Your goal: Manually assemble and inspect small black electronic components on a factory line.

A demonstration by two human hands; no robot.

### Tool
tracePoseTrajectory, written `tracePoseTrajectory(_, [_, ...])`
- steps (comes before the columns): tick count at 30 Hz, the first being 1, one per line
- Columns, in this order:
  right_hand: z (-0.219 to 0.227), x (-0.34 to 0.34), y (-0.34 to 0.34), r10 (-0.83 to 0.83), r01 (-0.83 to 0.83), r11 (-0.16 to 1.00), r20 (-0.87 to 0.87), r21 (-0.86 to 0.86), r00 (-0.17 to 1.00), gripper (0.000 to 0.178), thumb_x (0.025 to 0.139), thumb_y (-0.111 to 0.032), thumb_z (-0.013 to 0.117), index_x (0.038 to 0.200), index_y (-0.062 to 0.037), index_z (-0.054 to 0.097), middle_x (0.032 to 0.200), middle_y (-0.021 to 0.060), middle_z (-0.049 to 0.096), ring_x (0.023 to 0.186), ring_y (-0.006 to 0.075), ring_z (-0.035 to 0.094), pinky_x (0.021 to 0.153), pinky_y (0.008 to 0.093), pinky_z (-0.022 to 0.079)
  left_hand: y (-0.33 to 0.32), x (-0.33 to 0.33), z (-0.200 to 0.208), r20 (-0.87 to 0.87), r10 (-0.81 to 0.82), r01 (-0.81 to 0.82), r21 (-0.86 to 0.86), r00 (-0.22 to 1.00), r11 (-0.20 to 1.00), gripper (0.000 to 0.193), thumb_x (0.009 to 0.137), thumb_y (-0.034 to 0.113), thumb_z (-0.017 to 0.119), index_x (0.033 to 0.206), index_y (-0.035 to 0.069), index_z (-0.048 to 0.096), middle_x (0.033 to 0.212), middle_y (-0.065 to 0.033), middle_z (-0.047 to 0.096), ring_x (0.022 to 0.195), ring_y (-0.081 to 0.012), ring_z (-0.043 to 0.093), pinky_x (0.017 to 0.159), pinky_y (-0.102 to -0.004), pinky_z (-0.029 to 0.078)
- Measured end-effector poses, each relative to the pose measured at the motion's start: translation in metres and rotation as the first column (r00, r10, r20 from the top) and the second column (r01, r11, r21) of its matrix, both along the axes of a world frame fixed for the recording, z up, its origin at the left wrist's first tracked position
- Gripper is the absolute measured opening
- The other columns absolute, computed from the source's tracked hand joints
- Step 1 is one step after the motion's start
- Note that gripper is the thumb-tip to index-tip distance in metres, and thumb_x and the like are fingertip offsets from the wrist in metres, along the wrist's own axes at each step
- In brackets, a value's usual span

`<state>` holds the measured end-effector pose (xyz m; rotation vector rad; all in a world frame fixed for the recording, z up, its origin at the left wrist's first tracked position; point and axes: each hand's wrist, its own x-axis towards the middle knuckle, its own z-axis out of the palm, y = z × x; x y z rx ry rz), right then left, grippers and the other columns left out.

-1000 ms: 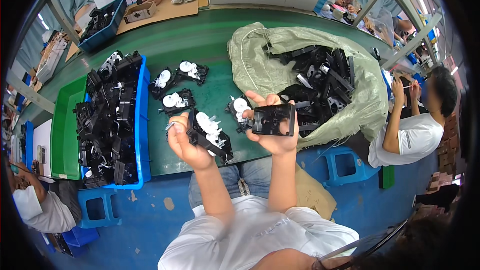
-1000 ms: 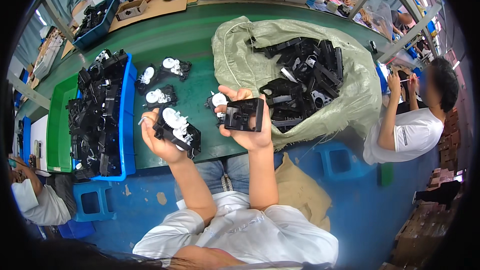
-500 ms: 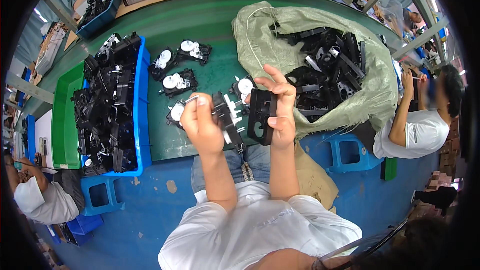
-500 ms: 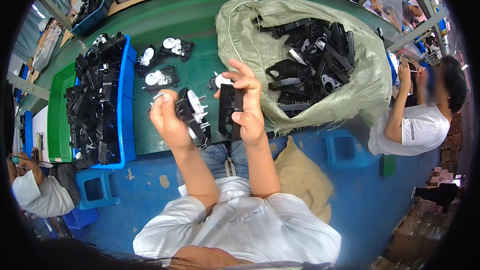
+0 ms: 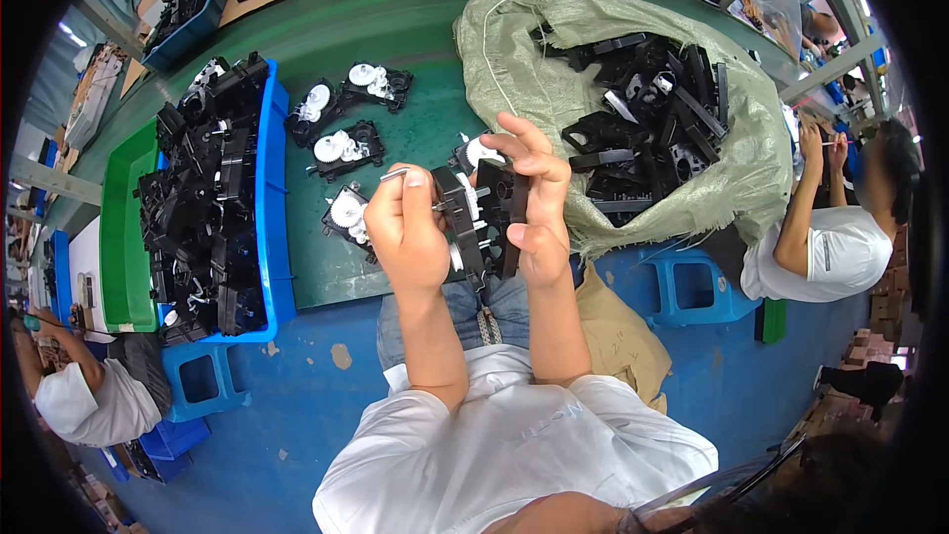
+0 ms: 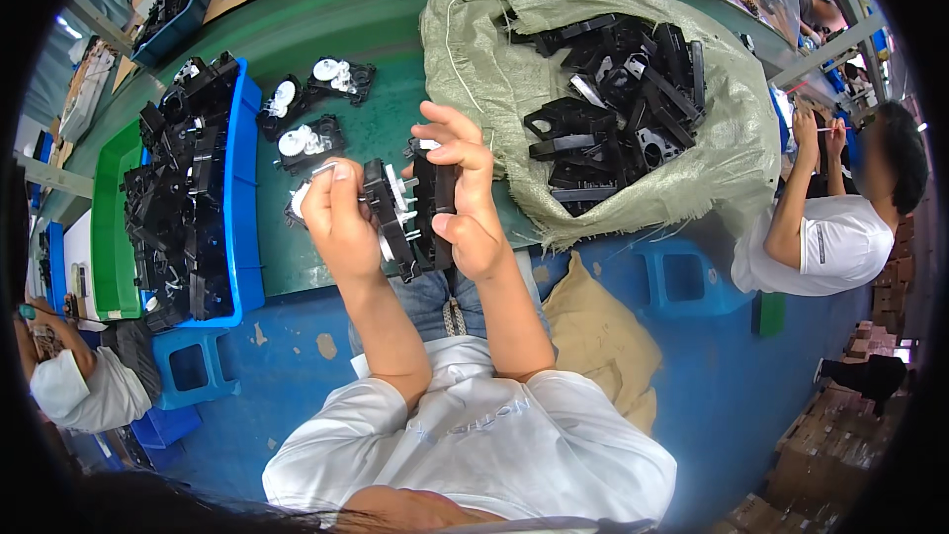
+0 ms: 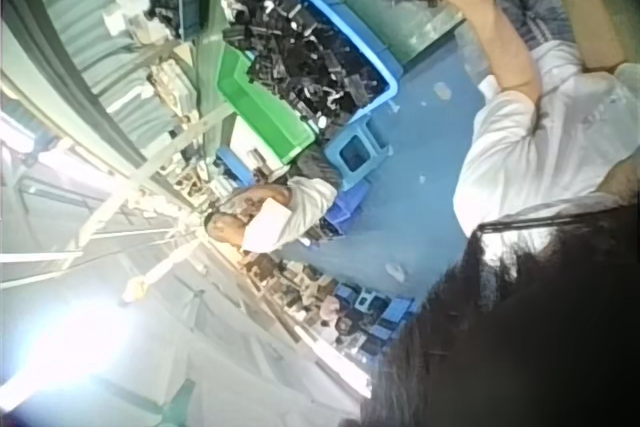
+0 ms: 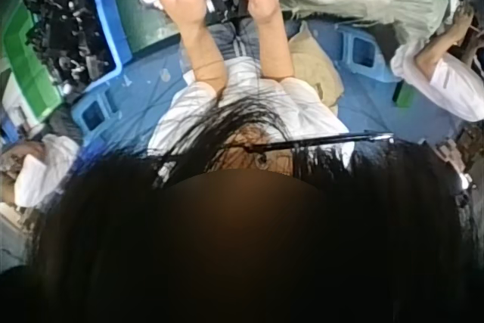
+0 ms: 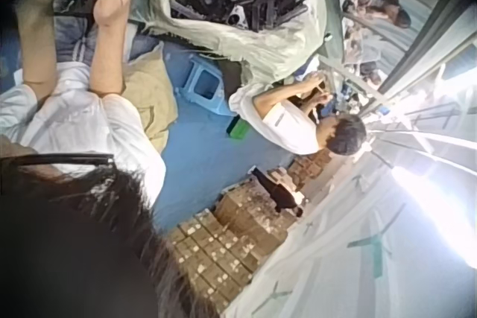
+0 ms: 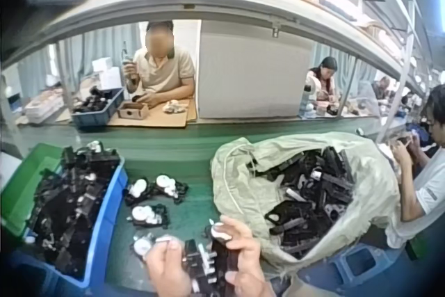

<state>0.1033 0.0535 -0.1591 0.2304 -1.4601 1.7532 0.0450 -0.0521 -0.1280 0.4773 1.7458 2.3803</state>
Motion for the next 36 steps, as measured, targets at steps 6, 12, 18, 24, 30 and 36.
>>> tracePoseTrajectory(6, [0.0, 0.001, 0.0, -0.047, 0.046, 0.998, 0.03, 0.033, 0.998, 0.054, 0.065, -0.025, 0.057, 0.117, -0.0176, 0.043, 0.15, 0.0194, 0.028, 0.127, 0.0361, 0.04, 0.102, 0.0494, 0.035, 0.003, 0.0, -0.001, 0.018, -0.01, 0.011, -0.011, 1.0, 1.0, 0.024, 0.097, 0.011, 0.047, 0.074, 0.005, 0.051, 0.071, 0.0003, 0.047, 0.058, -0.0066, 0.036, 0.05, -0.0215, 0.032])
tracePoseTrajectory(12, [0.003, 0.0, -0.004, -0.072, 0.073, 0.997, 0.054, -0.025, 0.996, 0.052, 0.063, -0.024, 0.056, 0.113, -0.0181, 0.042, 0.149, 0.0199, 0.03, 0.126, 0.0371, 0.042, 0.107, 0.0519, 0.027, 0.006, 0.001, -0.002, -0.029, 0.007, -0.008, -0.064, 1.0, 0.998, 0.024, 0.096, 0.01, 0.049, 0.073, 0.003, 0.052, 0.069, -0.0015, 0.05, 0.058, -0.0083, 0.037, 0.051, -0.0236, 0.033])
tracePoseTrajectory(18, [0.0, -0.001, -0.003, -0.047, 0.049, 0.998, 0.071, -0.029, 0.996, 0.051, 0.061, -0.022, 0.055, 0.11, -0.0173, 0.041, 0.149, 0.0199, 0.031, 0.126, 0.0369, 0.042, 0.107, 0.0516, 0.028, 0.008, -0.002, -0.009, -0.147, 0.012, -0.035, -0.155, 0.989, 0.987, 0.023, 0.095, 0.009, 0.05, 0.073, 0.0, 0.053, 0.067, -0.0033, 0.052, 0.057, -0.0104, 0.038, 0.051, -0.0258, 0.034])
tracePoseTrajectory(24, [0.001, 0.0, -0.003, -0.088, 0.087, 0.996, 0.075, 0.016, 0.993, 0.049, 0.061, -0.021, 0.052, 0.108, -0.0155, 0.04, 0.148, 0.0208, 0.032, 0.126, 0.0366, 0.042, 0.107, 0.05, 0.028, 0.012, -0.002, -0.01, -0.167, 0.007, -0.043, -0.209, 0.986, 0.977, 0.023, 0.094, 0.009, 0.05, 0.074, -0.001, 0.054, 0.065, -0.0043, 0.053, 0.056, -0.0116, 0.038, 0.051, -0.0266, 0.034])
tracePoseTrajectory(30, [0.004, 0.001, -0.002, -0.052, 0.059, 0.997, 0.116, -0.059, 0.992, 0.05, 0.062, -0.021, 0.05, 0.11, -0.0135, 0.04, 0.146, 0.0216, 0.034, 0.127, 0.0365, 0.042, 0.107, 0.049, 0.029, 0.017, 0.003, -0.008, -0.252, -0.031, -0.024, -0.212, 0.967, 0.977, 0.023, 0.096, 0.009, 0.047, 0.076, 0.0, 0.054, 0.068, -0.0026, 0.051, 0.06, -0.0107, 0.038, 0.055, -0.0252, 0.034])
tracePoseTrajectory(36, [0.008, 0.002, -0.002, -0.049, 0.058, 0.996, 0.138, -0.063, 0.989, 0.049, 0.064, -0.02, 0.047, 0.111, -0.0105, 0.041, 0.146, 0.0208, 0.034, 0.128, 0.0359, 0.038, 0.108, 0.0496, 0.027, 0.01, 0.003, -0.001, -0.195, -0.174, 0.107, -0.314, 0.965, 0.943, 0.014, 0.094, 0.012, 0.05, 0.087, 0.0, 0.053, 0.075, -0.0061, 0.054, 0.062, -0.0136, 0.042, 0.058, -0.0284, 0.039])
